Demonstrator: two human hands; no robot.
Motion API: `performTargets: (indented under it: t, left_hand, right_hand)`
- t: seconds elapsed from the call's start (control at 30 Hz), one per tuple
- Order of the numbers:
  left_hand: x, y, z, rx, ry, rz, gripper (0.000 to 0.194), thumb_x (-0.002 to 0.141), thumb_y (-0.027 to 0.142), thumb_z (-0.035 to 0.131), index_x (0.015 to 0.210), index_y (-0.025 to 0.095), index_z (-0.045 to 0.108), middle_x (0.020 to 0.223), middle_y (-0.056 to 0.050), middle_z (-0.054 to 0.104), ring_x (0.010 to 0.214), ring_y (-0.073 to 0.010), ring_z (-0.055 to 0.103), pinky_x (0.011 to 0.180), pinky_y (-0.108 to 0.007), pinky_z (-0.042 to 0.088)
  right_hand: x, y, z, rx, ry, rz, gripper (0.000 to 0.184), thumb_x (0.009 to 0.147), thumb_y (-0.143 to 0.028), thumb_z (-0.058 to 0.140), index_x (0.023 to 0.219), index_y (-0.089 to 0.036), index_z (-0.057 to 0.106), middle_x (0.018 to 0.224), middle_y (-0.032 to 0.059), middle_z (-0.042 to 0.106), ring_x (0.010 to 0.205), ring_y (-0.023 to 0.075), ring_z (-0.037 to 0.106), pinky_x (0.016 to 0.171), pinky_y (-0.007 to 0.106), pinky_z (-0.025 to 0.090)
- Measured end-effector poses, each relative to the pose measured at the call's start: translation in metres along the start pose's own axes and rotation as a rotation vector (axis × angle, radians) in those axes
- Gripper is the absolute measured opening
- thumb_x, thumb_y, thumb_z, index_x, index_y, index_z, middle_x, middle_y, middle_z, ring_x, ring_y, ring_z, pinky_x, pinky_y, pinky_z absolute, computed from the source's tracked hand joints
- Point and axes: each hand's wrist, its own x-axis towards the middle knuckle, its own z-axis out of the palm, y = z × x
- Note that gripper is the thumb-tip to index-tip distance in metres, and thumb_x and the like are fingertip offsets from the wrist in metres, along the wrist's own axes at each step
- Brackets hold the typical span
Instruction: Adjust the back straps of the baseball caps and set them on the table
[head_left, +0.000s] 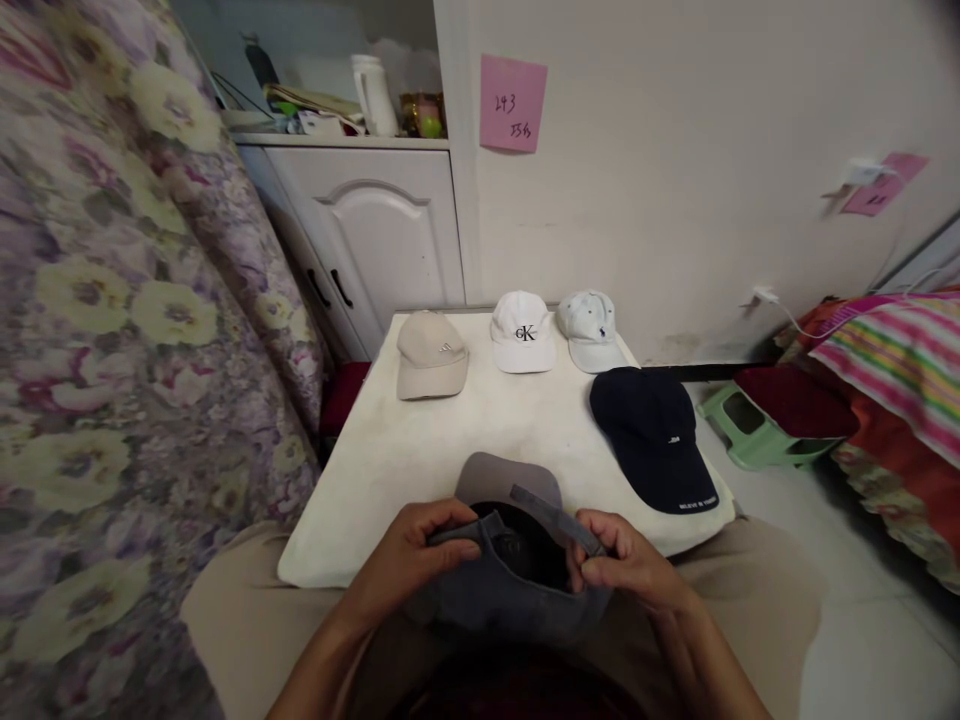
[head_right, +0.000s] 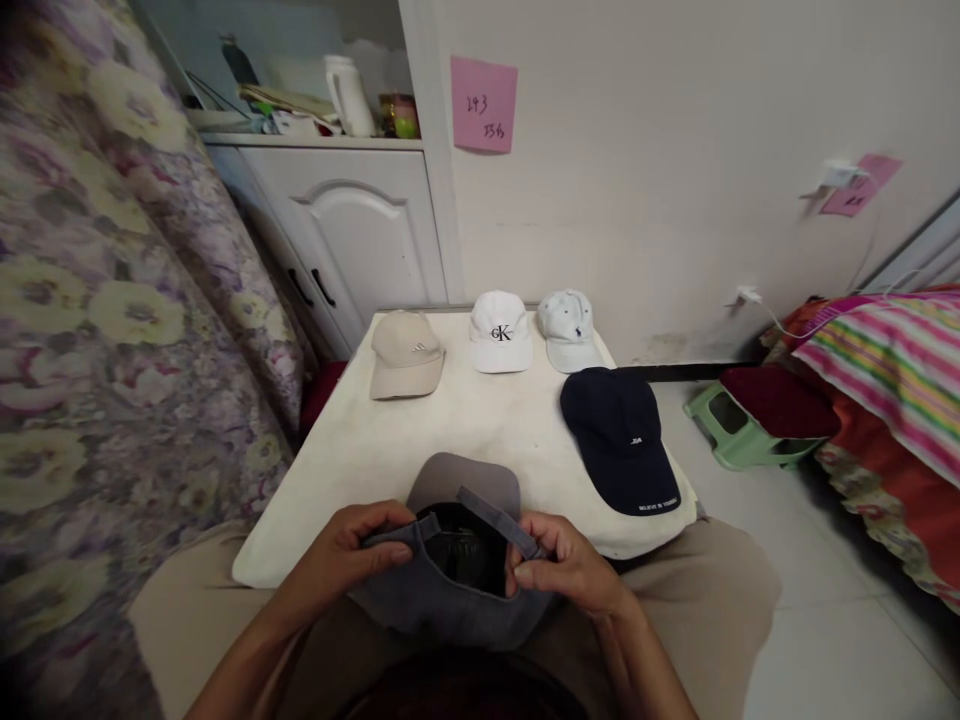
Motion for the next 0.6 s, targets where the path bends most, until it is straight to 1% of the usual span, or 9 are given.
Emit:
performTargets:
  t: [0.1,0.2,0.27,0.37,0.47,0.53,0.6]
  left_hand:
    - [0.000,0.002,0.004,0.047,-0.006,0.056,0.021,0.080,0.037,0.068,0.080,0.016,0.068,0.069,0.000,0.060,0.066,-0.0146,0.052,0.060,-0.024,0.037]
    - [-0.002,0.011,0.006,0.128,0.021,0.181,0.019,0.085,0.034,0.064,0.078,0.017,0.065,0.074,-0.001,0.059,0.071,-0.0157,0.053,0.064,-0.025,0.039]
    - [-0.005,0.018,0.007,0.181,0.044,0.236,0.016,0.087,0.032,0.062,0.080,0.018,0.065,0.079,-0.001,0.061,0.075,-0.0170,0.055,0.068,-0.026,0.041]
    - [-0.010,0.027,0.010,0.230,0.067,0.234,0.012,0.090,0.030,0.059,0.090,0.020,0.067,0.085,-0.002,0.066,0.080,-0.0182,0.059,0.071,-0.026,0.043]
    - [-0.013,0.028,0.013,0.237,0.080,0.236,0.014,0.092,0.029,0.057,0.098,0.022,0.067,0.092,-0.003,0.068,0.086,-0.0189,0.061,0.074,-0.026,0.044]
    - [-0.012,0.025,0.016,0.217,0.086,0.228,0.015,0.093,0.030,0.056,0.097,0.021,0.067,0.091,-0.003,0.067,0.085,-0.0187,0.061,0.075,-0.026,0.044]
    - [-0.011,0.022,0.018,0.180,0.097,0.220,0.016,0.092,0.032,0.057,0.094,0.019,0.067,0.087,-0.002,0.066,0.082,-0.0182,0.060,0.074,-0.026,0.044]
  right_hand:
    - [0.002,0.002,0.007,-0.002,-0.017,0.048,0.035,0.074,-0.045,0.078,0.080,-0.015,0.060,0.060,-0.0012,0.064,0.051,0.0107,0.056,0.053,0.022,0.040]
    - [0.006,0.003,0.012,-0.022,0.042,0.033,0.032,0.081,-0.046,0.071,0.082,-0.016,0.060,0.056,-0.0015,0.064,0.052,0.0116,0.058,0.057,0.023,0.043]
    - [0.008,-0.001,0.014,-0.047,0.097,0.000,0.030,0.085,-0.045,0.067,0.085,-0.016,0.061,0.060,0.0002,0.067,0.056,0.0127,0.060,0.061,0.025,0.045]
    - [0.007,-0.013,0.014,-0.109,0.160,-0.042,0.025,0.087,-0.041,0.066,0.090,-0.016,0.064,0.073,0.0032,0.070,0.063,0.0141,0.064,0.063,0.026,0.047]
    - [0.006,-0.027,0.014,-0.158,0.187,-0.076,0.023,0.089,-0.038,0.064,0.097,-0.017,0.064,0.082,0.0042,0.071,0.068,0.0141,0.065,0.067,0.027,0.049]
    - [0.008,-0.034,0.016,-0.161,0.179,-0.092,0.022,0.090,-0.037,0.062,0.099,-0.017,0.063,0.082,0.0035,0.070,0.063,0.0119,0.062,0.064,0.026,0.049]
    - [0.012,-0.036,0.021,-0.145,0.166,-0.092,0.022,0.091,-0.038,0.062,0.098,-0.017,0.063,0.076,0.0012,0.067,0.051,0.0082,0.054,0.055,0.023,0.044]
